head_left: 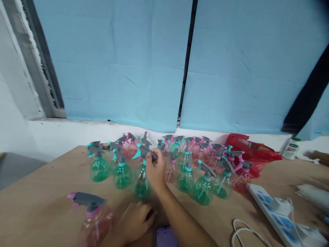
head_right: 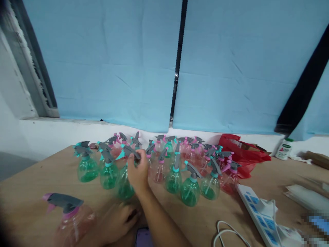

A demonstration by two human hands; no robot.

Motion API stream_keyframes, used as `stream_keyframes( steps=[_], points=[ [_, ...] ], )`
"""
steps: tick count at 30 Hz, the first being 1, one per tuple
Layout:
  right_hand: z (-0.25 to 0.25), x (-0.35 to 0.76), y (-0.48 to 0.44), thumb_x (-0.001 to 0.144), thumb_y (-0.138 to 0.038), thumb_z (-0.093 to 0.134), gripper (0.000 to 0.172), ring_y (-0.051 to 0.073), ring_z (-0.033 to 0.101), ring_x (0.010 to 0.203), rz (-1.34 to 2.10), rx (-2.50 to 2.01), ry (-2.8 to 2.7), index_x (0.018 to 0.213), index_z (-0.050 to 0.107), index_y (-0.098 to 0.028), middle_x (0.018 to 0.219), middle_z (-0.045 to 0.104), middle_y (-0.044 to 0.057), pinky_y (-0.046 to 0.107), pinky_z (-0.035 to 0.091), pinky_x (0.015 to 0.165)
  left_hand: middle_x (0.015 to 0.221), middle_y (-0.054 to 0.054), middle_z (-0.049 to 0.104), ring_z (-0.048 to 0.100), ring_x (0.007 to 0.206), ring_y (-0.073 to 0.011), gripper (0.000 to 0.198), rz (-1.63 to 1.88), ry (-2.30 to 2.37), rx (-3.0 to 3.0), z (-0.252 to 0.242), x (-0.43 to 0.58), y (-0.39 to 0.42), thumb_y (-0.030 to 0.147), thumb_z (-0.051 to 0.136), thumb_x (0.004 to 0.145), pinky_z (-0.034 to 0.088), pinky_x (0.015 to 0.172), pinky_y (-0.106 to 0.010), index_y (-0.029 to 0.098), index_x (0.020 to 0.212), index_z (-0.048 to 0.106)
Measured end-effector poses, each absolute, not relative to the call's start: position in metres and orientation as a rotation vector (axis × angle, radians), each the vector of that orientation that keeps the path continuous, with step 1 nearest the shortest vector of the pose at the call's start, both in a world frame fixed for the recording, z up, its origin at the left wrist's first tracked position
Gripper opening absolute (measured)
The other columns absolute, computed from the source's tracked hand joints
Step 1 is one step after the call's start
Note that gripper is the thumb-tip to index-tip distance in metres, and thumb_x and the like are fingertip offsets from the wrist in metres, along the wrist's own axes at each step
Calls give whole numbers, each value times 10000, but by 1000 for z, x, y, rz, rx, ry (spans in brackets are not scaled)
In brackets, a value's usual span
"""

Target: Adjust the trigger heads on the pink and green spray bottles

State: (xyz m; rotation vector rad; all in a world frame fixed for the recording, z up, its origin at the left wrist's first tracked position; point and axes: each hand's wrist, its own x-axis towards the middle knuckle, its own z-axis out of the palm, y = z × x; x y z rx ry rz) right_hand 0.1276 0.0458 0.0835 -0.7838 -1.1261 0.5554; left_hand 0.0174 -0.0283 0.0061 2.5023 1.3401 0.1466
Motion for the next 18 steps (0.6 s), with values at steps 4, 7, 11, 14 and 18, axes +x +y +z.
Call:
stream_keyframes(
  steps=[4, 7, 11, 14, 18],
  points=[
    [66, 161, 61, 886, -466, 690, 284, 131, 537, 602, 646, -733, -1122, 875, 586, -202, 695, 533, -44, 243, 434, 578, 860, -48, 753, 709, 798, -260, 312, 105, 1393, 2581, 8, 18, -29, 373, 427, 1041, 424, 672, -328, 257, 934, 696],
    [47, 180, 67, 849, -474, 757, 313, 135, 554, 560, 719, -733, -1237, 894, 652, -183, 672, 582, -30, 255, 439, 557, 845, -30, 743, 693, 771, -234, 281, 145, 1393, 2603, 11, 18, -29, 359, 454, 1026, 376, 636, -308, 252, 891, 677],
    [24, 194, 71, 861, -466, 756, 296, 143, 539, 570, 759, -750, -1382, 823, 716, -175, 629, 615, -7, 269, 451, 579, 806, -19, 734, 678, 727, -217, 285, 127, 1397, 2598, 12, 18, -29, 356, 466, 1026, 323, 606, -297, 244, 847, 657],
    [17, 199, 72, 864, -451, 750, 271, 151, 558, 597, 838, -729, -1470, 814, 751, -185, 644, 638, -4, 274, 473, 605, 812, -22, 738, 688, 745, -227, 298, 142, 1407, 2601, 11, 16, -28, 375, 449, 1041, 315, 609, -296, 251, 879, 666],
    [20, 203, 71, 834, -378, 735, 202, 206, 680, 818, 979, -631, -1514, 956, 785, -225, 830, 750, 24, 326, 535, 794, 821, -24, 741, 686, 746, -223, 298, 175, 1401, 2600, 9, 15, -26, 381, 451, 1042, 327, 617, -295, 247, 881, 663]
  ],
)
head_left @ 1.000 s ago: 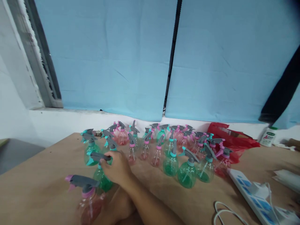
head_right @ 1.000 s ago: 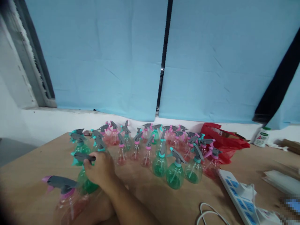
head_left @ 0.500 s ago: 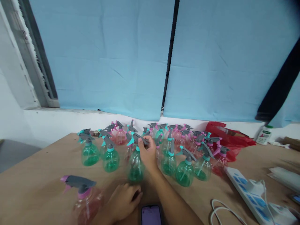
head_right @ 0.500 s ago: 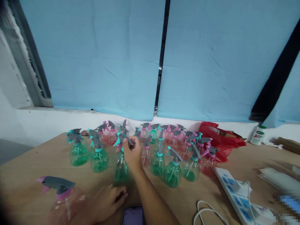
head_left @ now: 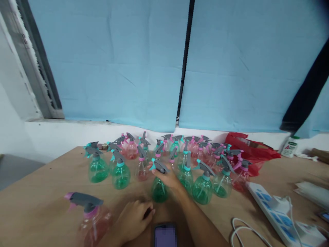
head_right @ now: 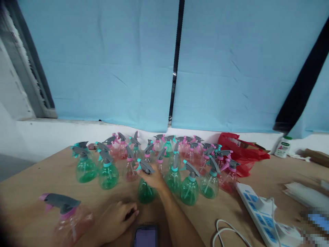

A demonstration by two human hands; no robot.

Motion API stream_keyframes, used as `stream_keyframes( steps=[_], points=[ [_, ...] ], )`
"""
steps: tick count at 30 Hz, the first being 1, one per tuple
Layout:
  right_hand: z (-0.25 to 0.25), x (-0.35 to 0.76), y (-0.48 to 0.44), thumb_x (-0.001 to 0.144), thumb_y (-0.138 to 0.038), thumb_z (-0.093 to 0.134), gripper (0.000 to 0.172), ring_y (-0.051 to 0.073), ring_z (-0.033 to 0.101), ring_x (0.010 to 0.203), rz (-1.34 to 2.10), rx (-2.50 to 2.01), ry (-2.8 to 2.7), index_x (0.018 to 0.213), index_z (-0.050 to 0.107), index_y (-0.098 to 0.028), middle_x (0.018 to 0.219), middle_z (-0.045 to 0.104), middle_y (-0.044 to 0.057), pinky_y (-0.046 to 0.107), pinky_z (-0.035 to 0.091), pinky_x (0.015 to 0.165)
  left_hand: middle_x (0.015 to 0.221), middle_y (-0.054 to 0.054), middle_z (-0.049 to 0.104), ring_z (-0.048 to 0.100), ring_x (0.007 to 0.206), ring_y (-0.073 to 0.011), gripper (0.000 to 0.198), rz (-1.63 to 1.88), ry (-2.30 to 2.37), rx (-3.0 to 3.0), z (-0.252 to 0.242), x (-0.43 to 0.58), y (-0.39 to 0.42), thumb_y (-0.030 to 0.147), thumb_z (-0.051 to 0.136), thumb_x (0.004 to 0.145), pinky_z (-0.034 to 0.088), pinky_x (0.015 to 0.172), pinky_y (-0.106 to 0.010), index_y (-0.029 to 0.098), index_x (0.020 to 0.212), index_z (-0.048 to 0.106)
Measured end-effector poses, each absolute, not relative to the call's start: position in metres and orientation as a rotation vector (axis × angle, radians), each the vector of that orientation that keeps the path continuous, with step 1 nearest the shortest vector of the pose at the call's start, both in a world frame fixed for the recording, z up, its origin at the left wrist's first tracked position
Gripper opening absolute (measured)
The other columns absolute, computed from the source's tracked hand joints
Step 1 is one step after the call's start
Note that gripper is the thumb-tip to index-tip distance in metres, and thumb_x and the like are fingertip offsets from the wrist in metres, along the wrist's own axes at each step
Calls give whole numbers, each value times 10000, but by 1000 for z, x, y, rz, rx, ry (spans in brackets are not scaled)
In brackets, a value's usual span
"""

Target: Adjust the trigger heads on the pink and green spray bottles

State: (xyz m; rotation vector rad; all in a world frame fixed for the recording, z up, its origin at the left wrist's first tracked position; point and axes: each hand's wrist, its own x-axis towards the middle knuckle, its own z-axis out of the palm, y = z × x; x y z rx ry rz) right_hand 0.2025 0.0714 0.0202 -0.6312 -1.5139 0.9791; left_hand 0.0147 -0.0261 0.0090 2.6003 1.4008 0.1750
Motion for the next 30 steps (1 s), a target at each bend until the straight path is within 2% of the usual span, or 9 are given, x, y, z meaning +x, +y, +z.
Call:
stream_keyframes(
  steps=[2, 4, 11, 23, 30],
  points=[
    [25, 205, 71, 798, -299, 710, 209, 204, 689, 821, 1022, -597, -1552, 986, 783, -243, 876, 770, 17, 329, 532, 810, 822, -23, 744, 685, 738, -219, 299, 183, 1398, 2595, 9, 15, -26, 379, 454, 1039, 336, 619, -298, 244, 873, 662],
    [30, 209, 71, 766, -247, 674, 258, 188, 682, 741, 1093, -576, -1583, 1001, 780, -249, 870, 775, 5, 317, 530, 754, 826, -26, 749, 691, 745, -226, 301, 173, 1402, 2596, 10, 15, -26, 380, 456, 1037, 347, 626, -304, 243, 871, 668],
    [34, 214, 67, 729, -271, 630, 293, 181, 703, 623, 1352, -488, -1558, 979, 768, -205, 827, 778, 30, 319, 521, 741, 921, -36, 780, 729, 846, -264, 330, 170, 1386, 2583, 10, 15, -25, 374, 411, 1056, 396, 679, -326, 257, 936, 696],
    [28, 210, 67, 687, -233, 576, 271, 157, 630, 544, 1273, -556, -1526, 890, 755, -218, 728, 738, 6, 313, 502, 707, 840, -25, 763, 714, 782, -242, 315, 151, 1413, 2605, 11, 15, -25, 378, 432, 1041, 358, 638, -322, 261, 897, 686],
    [23, 208, 70, 682, -296, 614, 214, 163, 616, 526, 1295, -608, -1469, 822, 749, -204, 653, 696, 4, 305, 501, 622, 868, -37, 763, 699, 761, -226, 331, 172, 1411, 2577, 10, 15, -24, 393, 426, 1037, 375, 636, -310, 252, 894, 689]
  ],
)
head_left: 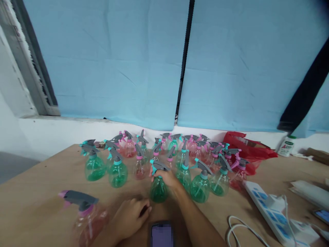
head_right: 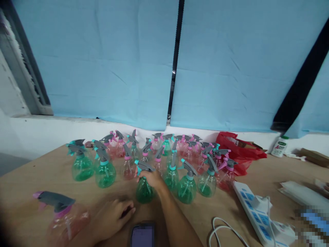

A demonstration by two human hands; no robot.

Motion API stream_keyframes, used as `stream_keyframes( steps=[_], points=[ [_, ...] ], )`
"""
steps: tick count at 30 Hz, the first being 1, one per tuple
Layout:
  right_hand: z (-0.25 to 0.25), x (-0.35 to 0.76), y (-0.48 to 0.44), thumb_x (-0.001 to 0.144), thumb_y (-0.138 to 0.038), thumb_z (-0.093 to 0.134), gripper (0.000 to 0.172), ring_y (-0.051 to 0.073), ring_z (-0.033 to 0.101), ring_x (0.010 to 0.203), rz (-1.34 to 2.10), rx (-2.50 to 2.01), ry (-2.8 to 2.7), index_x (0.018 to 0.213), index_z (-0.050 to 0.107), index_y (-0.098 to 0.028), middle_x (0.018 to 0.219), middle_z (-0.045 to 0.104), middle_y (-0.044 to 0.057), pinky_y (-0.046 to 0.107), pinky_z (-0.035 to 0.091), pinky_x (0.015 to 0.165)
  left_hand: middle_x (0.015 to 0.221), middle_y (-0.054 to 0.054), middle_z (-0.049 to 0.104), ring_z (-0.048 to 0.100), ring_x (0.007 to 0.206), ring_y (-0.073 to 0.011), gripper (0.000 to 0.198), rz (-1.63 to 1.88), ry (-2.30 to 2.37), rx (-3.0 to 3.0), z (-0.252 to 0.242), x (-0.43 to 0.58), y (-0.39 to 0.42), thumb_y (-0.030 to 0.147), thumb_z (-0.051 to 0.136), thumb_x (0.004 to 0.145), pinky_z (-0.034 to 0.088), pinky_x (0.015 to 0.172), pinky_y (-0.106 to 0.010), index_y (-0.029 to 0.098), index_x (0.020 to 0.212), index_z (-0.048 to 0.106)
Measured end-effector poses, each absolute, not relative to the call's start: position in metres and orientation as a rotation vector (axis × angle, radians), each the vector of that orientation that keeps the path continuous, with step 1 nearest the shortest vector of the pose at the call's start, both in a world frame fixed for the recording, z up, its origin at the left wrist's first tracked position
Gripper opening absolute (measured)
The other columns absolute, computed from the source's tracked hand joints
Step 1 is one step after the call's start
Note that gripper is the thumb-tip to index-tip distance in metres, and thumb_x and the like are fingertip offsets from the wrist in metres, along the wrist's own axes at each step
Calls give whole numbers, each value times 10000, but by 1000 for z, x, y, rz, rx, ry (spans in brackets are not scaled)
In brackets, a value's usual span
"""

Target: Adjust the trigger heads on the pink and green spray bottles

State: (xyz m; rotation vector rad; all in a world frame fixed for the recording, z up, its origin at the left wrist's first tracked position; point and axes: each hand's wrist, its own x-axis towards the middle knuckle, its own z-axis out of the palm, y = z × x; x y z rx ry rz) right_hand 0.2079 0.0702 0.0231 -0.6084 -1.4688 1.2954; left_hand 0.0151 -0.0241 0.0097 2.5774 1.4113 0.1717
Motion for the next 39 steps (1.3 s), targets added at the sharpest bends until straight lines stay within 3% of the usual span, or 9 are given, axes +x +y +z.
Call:
stream_keyframes(
  steps=[12, 17, 25, 39],
  points=[
    [29, 209, 65, 658, -281, 585, 270, 185, 659, 595, 1289, -628, -1498, 859, 758, -227, 689, 715, 9, 334, 536, 719, 877, -42, 762, 716, 798, -253, 305, 192, 1376, 2577, 10, 14, -24, 382, 438, 1035, 403, 657, -316, 248, 888, 669],
    [24, 206, 67, 656, -313, 612, 282, 192, 661, 583, 1289, -677, -1434, 869, 762, -206, 686, 717, 16, 330, 535, 673, 893, -39, 768, 721, 817, -256, 307, 164, 1401, 2579, 12, 15, -25, 377, 435, 1038, 409, 665, -313, 253, 907, 683],
    [22, 206, 67, 647, -220, 569, 342, 169, 650, 566, 1292, -604, -1452, 929, 763, -218, 743, 745, 1, 313, 536, 682, 836, -32, 754, 705, 761, -241, 309, 158, 1405, 2595, 12, 14, -25, 371, 432, 1042, 381, 639, -307, 252, 900, 679],
    [25, 202, 66, 664, -312, 603, 289, 187, 648, 568, 1273, -659, -1447, 881, 768, -217, 670, 717, 9, 331, 527, 652, 838, -40, 745, 699, 770, -241, 304, 195, 1411, 2585, 10, 13, -25, 389, 443, 1029, 385, 643, -311, 252, 896, 679]
  ],
)
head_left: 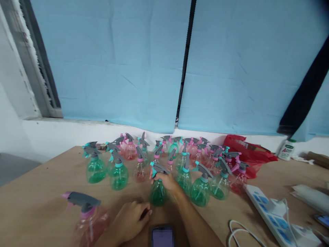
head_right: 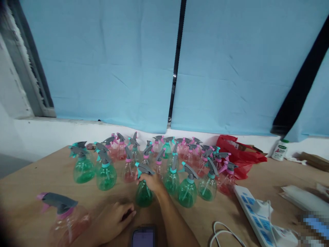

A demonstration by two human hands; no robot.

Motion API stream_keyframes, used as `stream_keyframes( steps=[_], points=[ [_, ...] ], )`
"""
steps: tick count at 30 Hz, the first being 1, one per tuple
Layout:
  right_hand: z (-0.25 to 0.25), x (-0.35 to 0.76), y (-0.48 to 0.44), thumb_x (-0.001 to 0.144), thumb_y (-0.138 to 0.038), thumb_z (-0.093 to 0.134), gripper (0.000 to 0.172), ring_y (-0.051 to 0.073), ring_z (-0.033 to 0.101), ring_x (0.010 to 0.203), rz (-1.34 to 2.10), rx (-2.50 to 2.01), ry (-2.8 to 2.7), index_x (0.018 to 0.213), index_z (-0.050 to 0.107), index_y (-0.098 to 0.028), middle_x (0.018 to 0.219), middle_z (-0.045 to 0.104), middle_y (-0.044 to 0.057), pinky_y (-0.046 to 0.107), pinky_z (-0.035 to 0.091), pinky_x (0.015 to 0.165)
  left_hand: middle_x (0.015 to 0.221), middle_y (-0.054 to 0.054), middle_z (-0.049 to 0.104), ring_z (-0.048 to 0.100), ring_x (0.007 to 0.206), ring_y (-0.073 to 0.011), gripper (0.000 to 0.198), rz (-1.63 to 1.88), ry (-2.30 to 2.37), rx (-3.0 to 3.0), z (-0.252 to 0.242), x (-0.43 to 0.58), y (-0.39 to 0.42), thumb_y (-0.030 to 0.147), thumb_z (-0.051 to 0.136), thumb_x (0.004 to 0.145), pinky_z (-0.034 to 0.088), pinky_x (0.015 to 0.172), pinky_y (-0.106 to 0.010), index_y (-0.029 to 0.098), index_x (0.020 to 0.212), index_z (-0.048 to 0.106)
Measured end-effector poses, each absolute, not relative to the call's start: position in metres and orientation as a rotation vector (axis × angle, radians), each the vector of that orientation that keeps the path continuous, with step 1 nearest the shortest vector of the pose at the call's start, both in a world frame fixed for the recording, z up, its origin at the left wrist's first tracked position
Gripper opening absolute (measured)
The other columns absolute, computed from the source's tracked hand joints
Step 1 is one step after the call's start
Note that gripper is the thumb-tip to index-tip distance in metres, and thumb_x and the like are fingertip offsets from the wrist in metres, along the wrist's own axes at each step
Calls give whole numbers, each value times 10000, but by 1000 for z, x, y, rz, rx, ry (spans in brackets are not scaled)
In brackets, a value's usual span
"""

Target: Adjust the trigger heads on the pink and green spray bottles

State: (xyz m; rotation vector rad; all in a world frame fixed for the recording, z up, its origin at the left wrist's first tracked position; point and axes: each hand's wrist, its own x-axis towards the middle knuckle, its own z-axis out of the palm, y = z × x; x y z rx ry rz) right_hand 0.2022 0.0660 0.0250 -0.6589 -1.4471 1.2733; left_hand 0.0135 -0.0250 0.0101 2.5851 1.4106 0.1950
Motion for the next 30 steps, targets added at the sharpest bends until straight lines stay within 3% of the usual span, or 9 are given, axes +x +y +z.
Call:
stream_keyframes(
  steps=[14, 18, 21, 26, 30],
  points=[
    [28, 199, 64, 695, -359, 637, 325, 183, 641, 552, 1266, -678, -1427, 948, 767, -203, 667, 713, 10, 313, 509, 606, 831, -37, 747, 705, 769, -243, 300, 185, 1407, 2588, 14, 14, -26, 372, 448, 1028, 390, 653, -312, 251, 883, 682],
    [19, 198, 64, 694, -307, 670, 312, 173, 637, 556, 1202, -637, -1420, 992, 724, -230, 748, 724, -1, 315, 511, 637, 858, -35, 754, 704, 763, -238, 289, 207, 1396, 2598, 14, 14, -27, 379, 460, 1022, 383, 643, -313, 251, 880, 677],
    [19, 196, 59, 718, -373, 704, 304, 204, 665, 596, 1201, -571, -1239, 992, 660, -249, 755, 713, 8, 328, 516, 638, 806, -24, 745, 705, 747, -234, 292, 201, 1391, 2599, 13, 13, -28, 386, 453, 1031, 374, 624, -304, 259, 898, 679],
    [54, 182, 35, 811, -462, 747, 268, 216, 655, 671, 938, -525, -1152, 840, 597, -242, 709, 678, 19, 343, 527, 709, 782, -22, 739, 697, 718, -235, 317, 183, 1371, 2636, 12, 15, -30, 393, 443, 1039, 383, 603, -301, 257, 879, 680],
    [84, 148, 20, 857, -481, 735, 269, 200, 597, 701, 737, -646, -1221, 873, 706, -214, 746, 668, 28, 316, 496, 677, 854, -67, 761, 702, 764, -262, 315, 155, 1343, 2622, 7, 16, -29, 361, 445, 1025, 459, 667, -333, 232, 892, 700]
  ],
)
